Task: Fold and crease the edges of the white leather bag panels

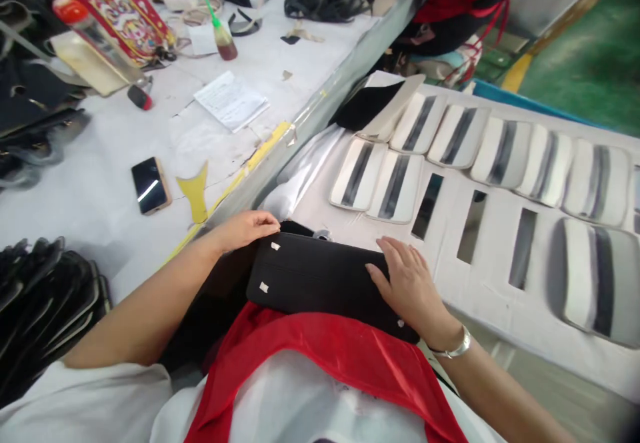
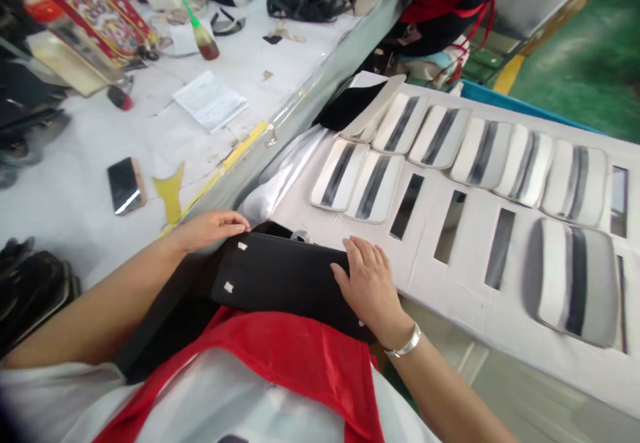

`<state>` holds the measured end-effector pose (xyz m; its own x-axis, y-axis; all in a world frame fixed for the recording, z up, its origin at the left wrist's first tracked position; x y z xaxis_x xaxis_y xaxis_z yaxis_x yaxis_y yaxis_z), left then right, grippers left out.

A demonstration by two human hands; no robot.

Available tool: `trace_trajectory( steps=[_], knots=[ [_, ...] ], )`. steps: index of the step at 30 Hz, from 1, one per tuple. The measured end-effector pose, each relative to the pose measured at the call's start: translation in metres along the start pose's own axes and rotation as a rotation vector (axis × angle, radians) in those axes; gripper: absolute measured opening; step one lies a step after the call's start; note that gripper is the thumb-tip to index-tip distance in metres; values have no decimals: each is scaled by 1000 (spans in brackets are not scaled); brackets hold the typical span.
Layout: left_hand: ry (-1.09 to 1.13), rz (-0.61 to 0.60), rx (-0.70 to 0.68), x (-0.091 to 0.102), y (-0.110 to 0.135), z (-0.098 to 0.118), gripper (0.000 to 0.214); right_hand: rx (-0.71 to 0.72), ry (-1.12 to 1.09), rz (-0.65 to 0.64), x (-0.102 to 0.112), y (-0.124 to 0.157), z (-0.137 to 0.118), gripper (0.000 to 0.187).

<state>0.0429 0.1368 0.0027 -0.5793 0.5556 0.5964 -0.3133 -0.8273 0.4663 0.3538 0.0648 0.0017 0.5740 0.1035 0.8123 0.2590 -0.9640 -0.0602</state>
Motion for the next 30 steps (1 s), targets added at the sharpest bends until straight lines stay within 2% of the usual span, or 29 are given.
trace_trajectory(
  steps=[3,6,9,12,15,22,27,30],
  knots=[
    [82,136,116,-11,42,-38,35,120,86,-195,-25,-24,-32,43],
    [158,234,187,-26,70,-47,30,159,128,-301,-47,-42,-56,44],
    [230,247,200,-35,80,-44,28,183,133,-360,-64,-59,-81,48],
    [266,211,189,-38,82,-47,28,191,90,-437,-80,-77,-106,52],
    [269,161,183,-38,82,-55,27,161,0,-526,-98,-95,-124,45],
    [316,150,148,-41,91,-65,26,112,-197,-744,-129,-123,-132,38],
    [397,138,157,-50,102,-66,30,108,-243,-811,-131,-129,-137,36],
    [326,163,150,-57,107,-62,36,115,-252,-809,-129,-127,-138,37]
  ],
)
Point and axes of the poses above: each hand's wrist, its own y-axis away from the middle knuckle, its own x-axis out of the back of the hand, z = x × y, the point moved 5 cm from there along -y, towards the middle knuckle, and after that the axes turned 14 degrees about -y, right-handed, at the moved point
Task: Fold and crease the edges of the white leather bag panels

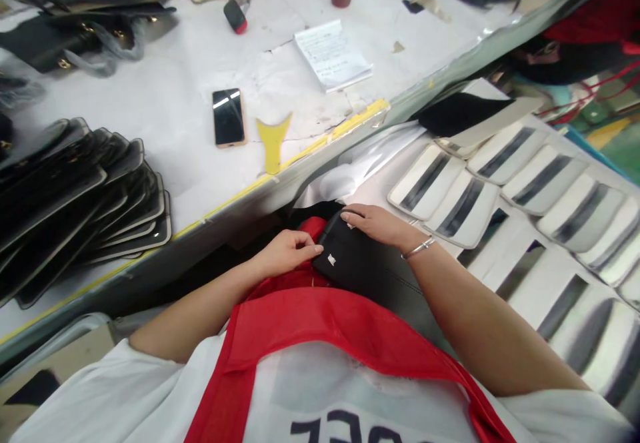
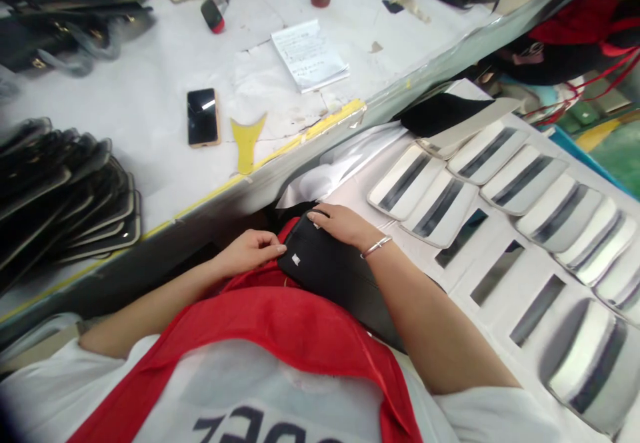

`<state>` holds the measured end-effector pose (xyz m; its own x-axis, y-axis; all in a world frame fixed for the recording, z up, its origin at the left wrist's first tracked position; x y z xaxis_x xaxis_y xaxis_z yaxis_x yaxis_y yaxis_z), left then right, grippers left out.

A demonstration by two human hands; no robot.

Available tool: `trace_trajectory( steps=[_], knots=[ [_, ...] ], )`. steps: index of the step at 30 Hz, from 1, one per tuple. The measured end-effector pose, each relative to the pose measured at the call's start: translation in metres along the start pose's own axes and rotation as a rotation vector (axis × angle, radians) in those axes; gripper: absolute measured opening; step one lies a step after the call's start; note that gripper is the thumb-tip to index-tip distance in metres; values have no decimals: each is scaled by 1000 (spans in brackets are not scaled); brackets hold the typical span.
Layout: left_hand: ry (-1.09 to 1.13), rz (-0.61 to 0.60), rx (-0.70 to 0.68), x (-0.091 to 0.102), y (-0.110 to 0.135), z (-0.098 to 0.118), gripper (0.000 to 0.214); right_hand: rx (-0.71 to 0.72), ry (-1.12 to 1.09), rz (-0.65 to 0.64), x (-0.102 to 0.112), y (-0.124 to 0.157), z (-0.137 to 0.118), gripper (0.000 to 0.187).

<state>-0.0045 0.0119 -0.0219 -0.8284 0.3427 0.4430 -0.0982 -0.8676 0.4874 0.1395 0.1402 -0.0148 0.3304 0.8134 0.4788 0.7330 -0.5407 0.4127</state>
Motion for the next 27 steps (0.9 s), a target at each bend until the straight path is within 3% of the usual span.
trace_trajectory(
  steps=[6,16,22,27],
  knots=[
    [-246,100,-81,-10,7,7,39,-4,-14,42,-3,4,5,39],
    [-189,238,-178,-16,14,3,31,-1,-34,19,-4,1,3,38],
    [-237,231,-216,-17,14,4,29,-61,38,43,-3,1,-3,41],
    [-148,115,-60,-15,10,-4,32,-116,137,79,-4,1,3,52]
  ],
)
Point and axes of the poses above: each hand's wrist, its own y-axis away from the middle knuckle, its own x-axis out of the back of the hand, z = x × y, the point moved 5 cm from there along -y, towards the middle knuckle, and after that the axes turned 14 degrees about -y, right-handed, at the moved point
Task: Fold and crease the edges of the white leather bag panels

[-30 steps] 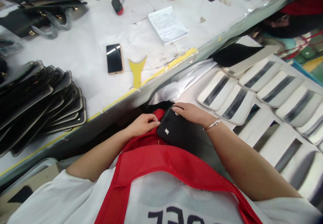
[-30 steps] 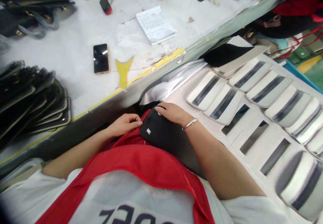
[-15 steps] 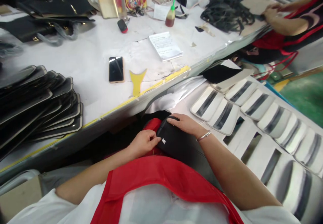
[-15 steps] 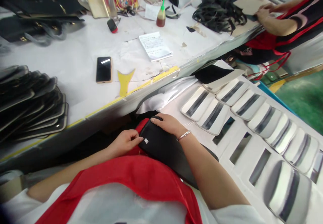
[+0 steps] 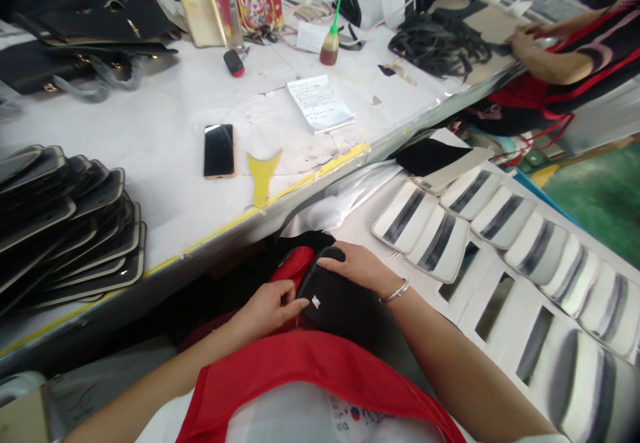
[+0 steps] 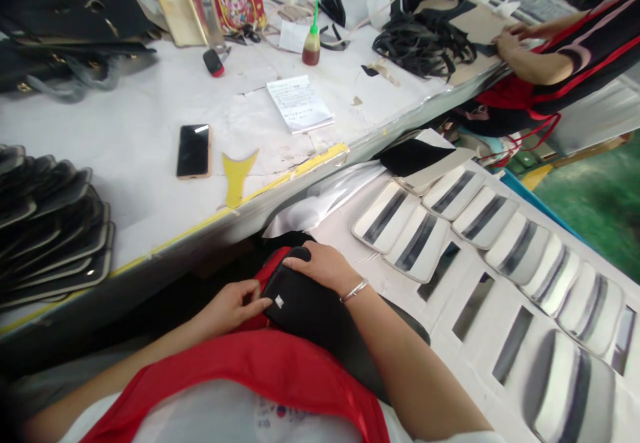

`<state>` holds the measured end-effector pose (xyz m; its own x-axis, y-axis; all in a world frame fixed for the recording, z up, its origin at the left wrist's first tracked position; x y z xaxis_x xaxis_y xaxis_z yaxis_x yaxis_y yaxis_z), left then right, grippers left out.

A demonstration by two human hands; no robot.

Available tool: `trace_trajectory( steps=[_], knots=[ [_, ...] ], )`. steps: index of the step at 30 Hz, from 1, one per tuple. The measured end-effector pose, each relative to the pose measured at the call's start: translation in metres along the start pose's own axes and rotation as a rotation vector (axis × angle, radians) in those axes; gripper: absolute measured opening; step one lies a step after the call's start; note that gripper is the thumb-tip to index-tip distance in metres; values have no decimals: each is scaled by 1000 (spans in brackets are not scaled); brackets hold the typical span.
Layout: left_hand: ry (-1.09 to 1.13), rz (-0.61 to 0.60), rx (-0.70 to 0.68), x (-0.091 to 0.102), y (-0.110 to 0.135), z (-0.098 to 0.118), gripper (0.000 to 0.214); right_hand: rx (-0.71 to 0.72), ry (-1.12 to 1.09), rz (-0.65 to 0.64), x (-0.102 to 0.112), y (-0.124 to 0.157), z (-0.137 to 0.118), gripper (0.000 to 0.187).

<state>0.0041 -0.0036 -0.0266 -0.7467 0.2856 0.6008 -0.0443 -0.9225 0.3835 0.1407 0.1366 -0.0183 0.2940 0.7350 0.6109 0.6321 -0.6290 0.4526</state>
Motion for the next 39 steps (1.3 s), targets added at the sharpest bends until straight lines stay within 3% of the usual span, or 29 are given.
trace_trajectory(
  steps=[2,5,8,11,15,23,27,29,31,33,34,36,39],
  knots=[
    [50,-68,45,-1,-2,-3,33,-1,53,67,-1,3,0,58],
    [102,-80,46,-3,-5,-3,34,107,205,317,-1,14,-12,68],
    [262,-157,60,-10,-5,-4,35,252,364,482,-11,26,-30,61],
    [422,-237,71,-17,-5,-6,38,315,424,452,-24,30,-39,55],
    [442,-207,75,-15,-4,-10,45,297,431,379,-32,27,-43,60],
    [424,-197,-21,-11,5,0,44,301,230,259,-20,30,-38,74],
    [321,-277,-48,4,5,-8,36,311,93,401,-5,63,-19,72],
    [208,-95,-40,24,-6,-6,27,263,143,479,-7,85,-5,70],
    [70,215,-65,42,-18,10,21,200,233,508,-16,103,6,69],
    [-94,417,-211,42,-31,44,23,158,311,520,-26,113,13,69],
    [-196,430,-340,33,-37,65,27,151,340,526,-31,115,15,69],
    [-430,340,-604,0,-45,102,35,150,382,525,-37,118,17,70],
    [-737,240,-757,-42,-48,122,51,158,410,493,-39,126,23,74]
  ],
)
Point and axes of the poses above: each hand's wrist, its own y-axis away from the middle knuckle, its own x-axis out of the back of the hand, z = x × y, the point moved 5 cm from there along -y, towards the middle knuckle, and after that the axes turned 14 degrees about -y, right-handed, at the moved point
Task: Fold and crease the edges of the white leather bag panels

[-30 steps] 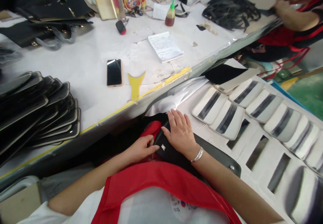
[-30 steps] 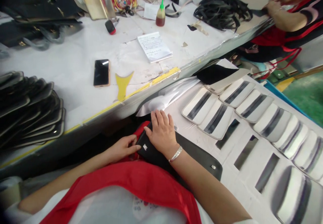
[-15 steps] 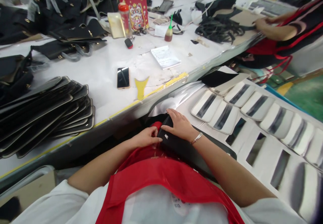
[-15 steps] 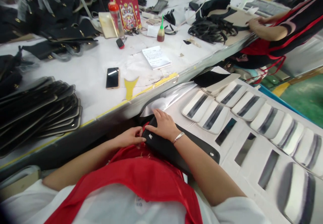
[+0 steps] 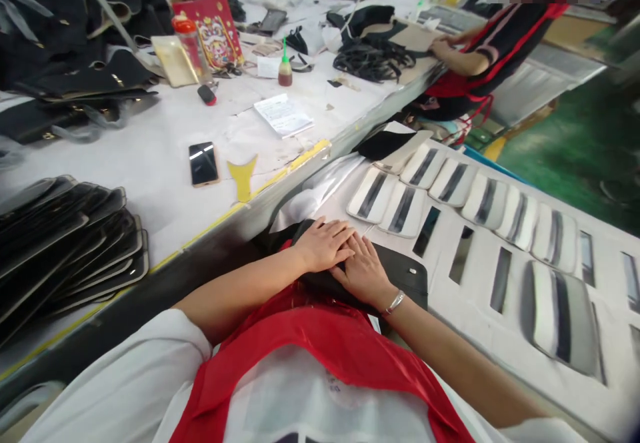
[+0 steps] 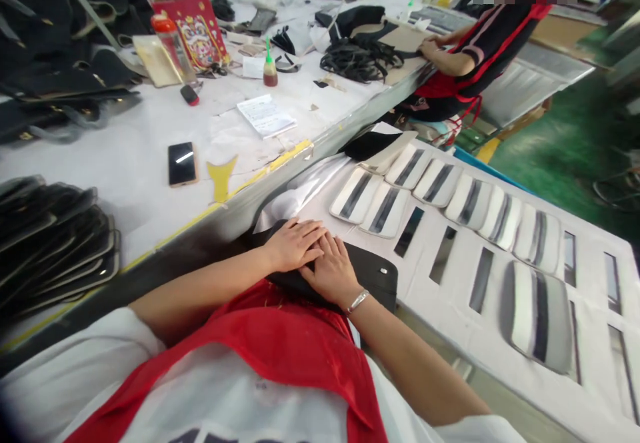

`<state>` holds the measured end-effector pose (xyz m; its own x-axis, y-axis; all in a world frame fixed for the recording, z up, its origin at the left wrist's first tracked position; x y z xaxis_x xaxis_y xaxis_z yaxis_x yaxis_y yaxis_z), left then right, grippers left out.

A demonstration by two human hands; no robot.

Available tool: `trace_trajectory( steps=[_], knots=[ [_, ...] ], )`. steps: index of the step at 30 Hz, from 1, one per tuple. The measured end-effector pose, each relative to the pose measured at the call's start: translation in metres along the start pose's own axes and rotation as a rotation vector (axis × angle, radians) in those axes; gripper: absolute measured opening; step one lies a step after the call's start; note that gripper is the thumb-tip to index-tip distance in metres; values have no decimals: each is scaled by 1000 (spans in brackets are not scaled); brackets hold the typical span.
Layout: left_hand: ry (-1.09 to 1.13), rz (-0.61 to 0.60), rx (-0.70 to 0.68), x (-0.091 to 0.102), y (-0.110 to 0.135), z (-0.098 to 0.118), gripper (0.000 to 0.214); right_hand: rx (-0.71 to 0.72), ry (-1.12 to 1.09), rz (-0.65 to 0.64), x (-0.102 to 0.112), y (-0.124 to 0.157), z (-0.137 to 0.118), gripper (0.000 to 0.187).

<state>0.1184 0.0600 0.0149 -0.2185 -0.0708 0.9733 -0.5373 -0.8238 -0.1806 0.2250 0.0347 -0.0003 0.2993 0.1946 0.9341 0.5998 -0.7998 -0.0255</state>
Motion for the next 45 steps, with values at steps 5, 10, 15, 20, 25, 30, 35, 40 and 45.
trace_trajectory(
  steps=[5,10,15,20,25,30,35,40,45],
  knots=[
    [-166,-45,10,-9,9,2,64,23,11,-46,13,37,21,70],
    [-189,-51,81,-5,17,-2,66,-128,34,9,26,69,50,70],
    [-222,-77,215,-6,26,-7,73,-205,27,45,25,78,65,69],
    [-191,-99,247,-5,22,-11,73,-206,-7,44,22,76,71,71],
    [58,-59,344,-8,25,-34,71,-199,-103,125,27,80,76,62],
    [548,-141,751,-25,51,-68,73,-609,-410,422,27,106,112,67],
    [723,-150,702,-26,59,-71,59,-880,-972,385,7,122,131,59],
    [682,-120,682,-21,58,-71,55,-914,-1108,330,3,123,136,46],
    [612,-155,597,-19,59,-76,53,-903,-883,246,12,121,136,50]
  ],
)
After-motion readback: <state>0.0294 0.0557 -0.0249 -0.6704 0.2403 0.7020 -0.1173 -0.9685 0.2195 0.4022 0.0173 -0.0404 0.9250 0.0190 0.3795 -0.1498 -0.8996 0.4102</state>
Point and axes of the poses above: each hand's wrist, its own y-axis away from the middle knuckle, its own x-axis out of the back of the hand, z = x × y, the point moved 5 cm from there along -y, towards the middle knuckle, and after that the axes turned 14 degrees about -y, right-handed, at the moved point
